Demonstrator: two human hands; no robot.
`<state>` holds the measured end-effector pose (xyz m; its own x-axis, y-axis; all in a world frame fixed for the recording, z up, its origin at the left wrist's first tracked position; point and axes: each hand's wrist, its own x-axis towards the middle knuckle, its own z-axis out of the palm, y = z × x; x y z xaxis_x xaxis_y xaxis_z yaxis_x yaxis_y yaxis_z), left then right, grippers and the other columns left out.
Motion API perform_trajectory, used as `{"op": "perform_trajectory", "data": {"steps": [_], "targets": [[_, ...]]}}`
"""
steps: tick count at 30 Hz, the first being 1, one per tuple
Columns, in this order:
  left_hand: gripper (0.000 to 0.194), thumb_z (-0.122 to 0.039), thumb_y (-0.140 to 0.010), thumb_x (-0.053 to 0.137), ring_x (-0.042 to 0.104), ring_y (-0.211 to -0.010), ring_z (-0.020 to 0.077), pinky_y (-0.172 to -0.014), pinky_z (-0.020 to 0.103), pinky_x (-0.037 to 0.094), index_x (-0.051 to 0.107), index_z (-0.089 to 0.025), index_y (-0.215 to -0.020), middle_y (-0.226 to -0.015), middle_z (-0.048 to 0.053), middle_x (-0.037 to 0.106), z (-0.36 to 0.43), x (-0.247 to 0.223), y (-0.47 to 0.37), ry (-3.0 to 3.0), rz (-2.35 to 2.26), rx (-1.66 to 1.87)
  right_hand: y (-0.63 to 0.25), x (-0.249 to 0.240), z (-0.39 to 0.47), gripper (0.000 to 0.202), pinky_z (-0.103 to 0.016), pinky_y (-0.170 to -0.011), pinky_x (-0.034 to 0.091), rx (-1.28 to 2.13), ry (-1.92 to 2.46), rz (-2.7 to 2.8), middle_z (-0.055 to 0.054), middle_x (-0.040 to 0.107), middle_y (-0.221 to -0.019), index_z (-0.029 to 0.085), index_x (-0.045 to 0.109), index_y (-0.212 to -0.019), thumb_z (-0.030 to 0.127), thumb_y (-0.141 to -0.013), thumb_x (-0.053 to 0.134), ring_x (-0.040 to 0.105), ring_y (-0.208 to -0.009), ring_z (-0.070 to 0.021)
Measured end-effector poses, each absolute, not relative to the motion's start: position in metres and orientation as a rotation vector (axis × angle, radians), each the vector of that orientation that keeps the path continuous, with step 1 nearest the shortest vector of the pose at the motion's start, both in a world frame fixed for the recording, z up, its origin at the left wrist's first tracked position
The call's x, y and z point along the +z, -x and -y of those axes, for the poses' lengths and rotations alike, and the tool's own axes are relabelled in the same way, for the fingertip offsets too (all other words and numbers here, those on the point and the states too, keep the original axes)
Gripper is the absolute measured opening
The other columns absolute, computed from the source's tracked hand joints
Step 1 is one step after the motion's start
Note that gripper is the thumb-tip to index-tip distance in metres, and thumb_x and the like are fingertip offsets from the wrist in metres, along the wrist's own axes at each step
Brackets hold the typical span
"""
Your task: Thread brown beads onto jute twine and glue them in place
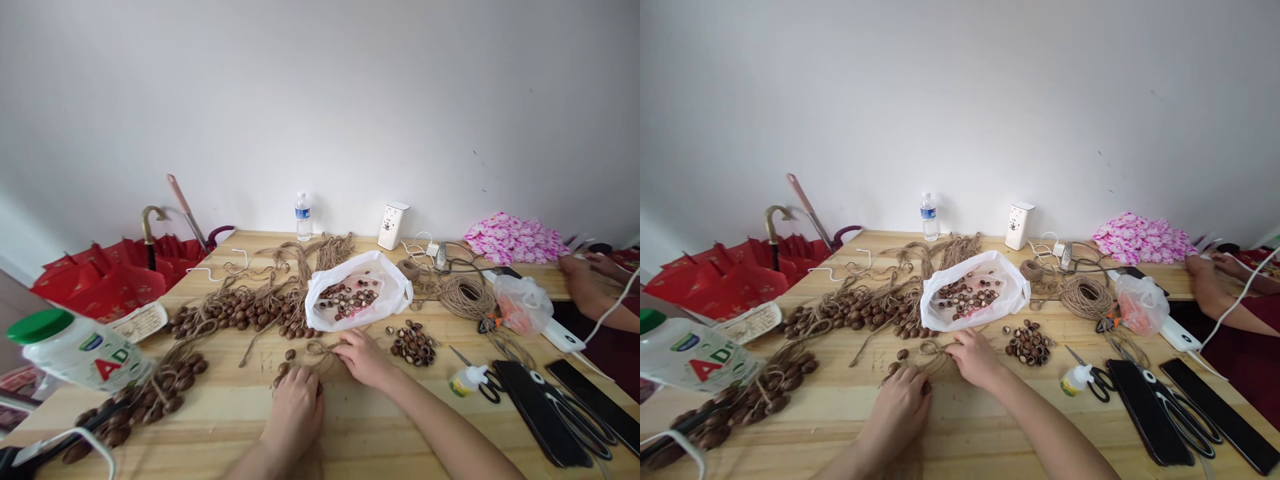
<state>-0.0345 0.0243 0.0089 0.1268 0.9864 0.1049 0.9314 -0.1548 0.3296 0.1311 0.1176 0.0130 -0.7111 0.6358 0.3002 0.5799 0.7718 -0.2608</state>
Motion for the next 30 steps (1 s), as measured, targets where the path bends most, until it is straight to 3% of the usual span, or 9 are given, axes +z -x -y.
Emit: {"op": "perform_trajectory", "data": {"steps": [9, 16, 20, 23, 26, 30], "targets": [[0.018, -0.014, -0.073, 0.047, 0.05, -0.088, 0.0279, -0.076, 0.038, 0.035, 0.065, -0.016, -0.076, -0.086, 0.012, 0.061, -0.024, 0.017, 0.041, -2.355, -2.117, 0.345, -0.142, 0.006, -0.113, 0.018, -0.027, -0.066, 0.044, 0.101, 1.306, 2.553, -0.006, 0.058, -0.08, 0.02, 0.068, -0.083, 0.015, -0.084, 0.051, 0.057, -0.076, -0.0185], [0.021, -0.011, -0.072, 0.046, 0.049, -0.086, 0.0299, -0.073, 0.04, 0.034, 0.067, -0.015, -0.075, -0.087, 0.015, 0.06, -0.023, 0.024, 0.048, -2.443, -2.219, 0.207, -0.142, 0.009, -0.103, 0.015, -0.03, -0.075, 0.045, 0.135, 1.338, 2.521, -0.007, 0.058, -0.089, 0.019, 0.064, -0.093, 0.016, -0.082, 0.053, 0.055, -0.087, -0.0213], [0.022, -0.01, -0.072, 0.044, 0.049, -0.086, 0.0297, -0.073, 0.04, 0.035, 0.065, -0.015, -0.077, -0.089, 0.015, 0.06, -0.021, 0.022, 0.047, -2.46, -2.237, 0.229, -0.149, 0.013, -0.085, 0.025, -0.035, -0.082, 0.045, 0.147, 1.287, 2.515, -0.01, 0.055, -0.101, 0.017, 0.058, -0.102, 0.014, -0.077, 0.059, 0.052, -0.094, -0.0233], [0.022, -0.01, -0.072, 0.045, 0.048, -0.087, 0.0297, -0.076, 0.04, 0.037, 0.064, -0.013, -0.082, -0.091, 0.015, 0.059, -0.02, 0.021, 0.044, -2.428, -2.255, 0.316, -0.161, 0.019, -0.074, 0.029, -0.037, -0.084, 0.044, 0.112, 1.253, 2.5, -0.011, 0.052, -0.108, 0.018, 0.056, -0.104, 0.014, -0.075, 0.059, 0.05, -0.097, -0.0244], [0.024, -0.011, -0.073, 0.045, 0.049, -0.088, 0.0299, -0.079, 0.041, 0.038, 0.063, -0.011, -0.089, -0.095, 0.017, 0.058, -0.019, 0.019, 0.04, -2.396, -2.265, 0.487, -0.181, 0.031, -0.077, 0.023, -0.036, -0.081, 0.045, 0.042, 1.356, 2.384, -0.01, 0.053, -0.1, 0.019, 0.059, -0.096, 0.009, -0.075, 0.055, 0.051, -0.091, -0.0233], [0.032, -0.017, -0.077, 0.049, 0.046, -0.105, 0.0341, -0.088, 0.047, 0.037, 0.056, -0.008, -0.107, -0.113, 0.022, 0.053, -0.016, 0.015, 0.034, -2.463, -2.125, 0.911, -0.215, 0.045, -0.096, 0.027, -0.037, -0.079, 0.045, -0.074, 1.624, 2.16, -0.012, 0.056, -0.093, 0.017, 0.062, -0.091, 0.001, -0.073, 0.05, 0.052, -0.09, -0.0255]]}}
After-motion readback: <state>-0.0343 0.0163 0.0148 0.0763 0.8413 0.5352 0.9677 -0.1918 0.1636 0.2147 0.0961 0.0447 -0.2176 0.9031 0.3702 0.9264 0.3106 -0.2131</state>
